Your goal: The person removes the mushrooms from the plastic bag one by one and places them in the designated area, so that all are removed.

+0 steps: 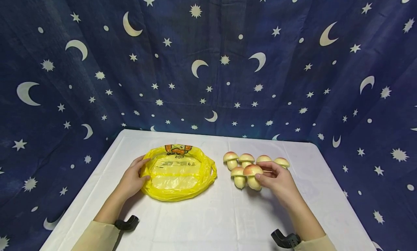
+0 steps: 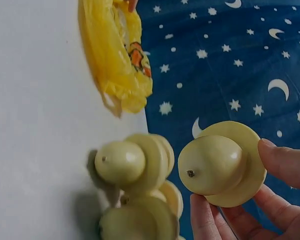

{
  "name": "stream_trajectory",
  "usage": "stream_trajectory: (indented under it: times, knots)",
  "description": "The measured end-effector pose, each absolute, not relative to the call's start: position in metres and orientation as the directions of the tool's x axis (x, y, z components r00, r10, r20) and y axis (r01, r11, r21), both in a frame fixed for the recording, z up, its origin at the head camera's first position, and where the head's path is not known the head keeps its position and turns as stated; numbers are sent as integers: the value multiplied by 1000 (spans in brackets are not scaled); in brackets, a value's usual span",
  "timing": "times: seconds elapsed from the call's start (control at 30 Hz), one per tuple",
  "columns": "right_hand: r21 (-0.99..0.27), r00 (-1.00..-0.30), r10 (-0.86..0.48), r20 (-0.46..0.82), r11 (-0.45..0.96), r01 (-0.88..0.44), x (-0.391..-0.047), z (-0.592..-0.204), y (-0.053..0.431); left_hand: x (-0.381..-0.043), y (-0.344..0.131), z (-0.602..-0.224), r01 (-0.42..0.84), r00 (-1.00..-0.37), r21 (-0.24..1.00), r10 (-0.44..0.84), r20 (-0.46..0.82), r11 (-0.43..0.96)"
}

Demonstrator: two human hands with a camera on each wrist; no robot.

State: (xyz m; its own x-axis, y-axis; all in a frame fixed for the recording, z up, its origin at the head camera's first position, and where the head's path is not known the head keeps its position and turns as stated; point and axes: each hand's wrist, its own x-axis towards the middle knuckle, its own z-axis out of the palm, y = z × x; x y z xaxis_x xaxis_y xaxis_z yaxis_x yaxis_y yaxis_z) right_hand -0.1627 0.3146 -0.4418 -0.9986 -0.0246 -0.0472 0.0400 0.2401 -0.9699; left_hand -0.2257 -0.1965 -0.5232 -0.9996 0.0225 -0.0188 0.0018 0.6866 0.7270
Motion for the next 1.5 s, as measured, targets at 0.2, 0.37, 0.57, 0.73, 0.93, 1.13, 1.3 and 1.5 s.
stream_trajectory:
  times: [0.2, 0.37, 0.57, 0.73, 0.93, 1.13, 1.3, 1.5]
  knots:
    - [-959, -998, 22, -54, 278, 58, -154, -447, 336, -227, -196, -526, 5, -1000, 733, 22, -14, 680]
    - [-959, -997, 45, -56, 274, 66, -149, -453, 351, -227, -194, -527, 0, -1000, 734, 19, -17, 679]
    - [-981, -996, 66, -54, 184, 66, -148, -462, 370, -226, -195, -527, 4, -1000, 731, 20, -14, 683]
    - [-982, -993, 89, -80, 161, 94, -149, -471, 382, -227, -194, -527, 9, -1000, 729, 21, -7, 684]
    - [-944, -984, 133, -121, 292, 155, -154, -484, 389, -227, -194, -526, 1, -1000, 726, 16, -13, 687]
    - [-903, -974, 154, -163, 374, 210, -159, -493, 393, -227, -195, -525, -2, -1000, 719, 21, -23, 695]
    - [-894, -971, 162, -176, 387, 226, -163, -497, 393, -227, -195, -524, 13, -999, 717, 31, -12, 697]
    - [-871, -970, 176, -166, 436, 228, -167, -499, 390, -226, -196, -524, 3, -1000, 720, 21, -16, 694]
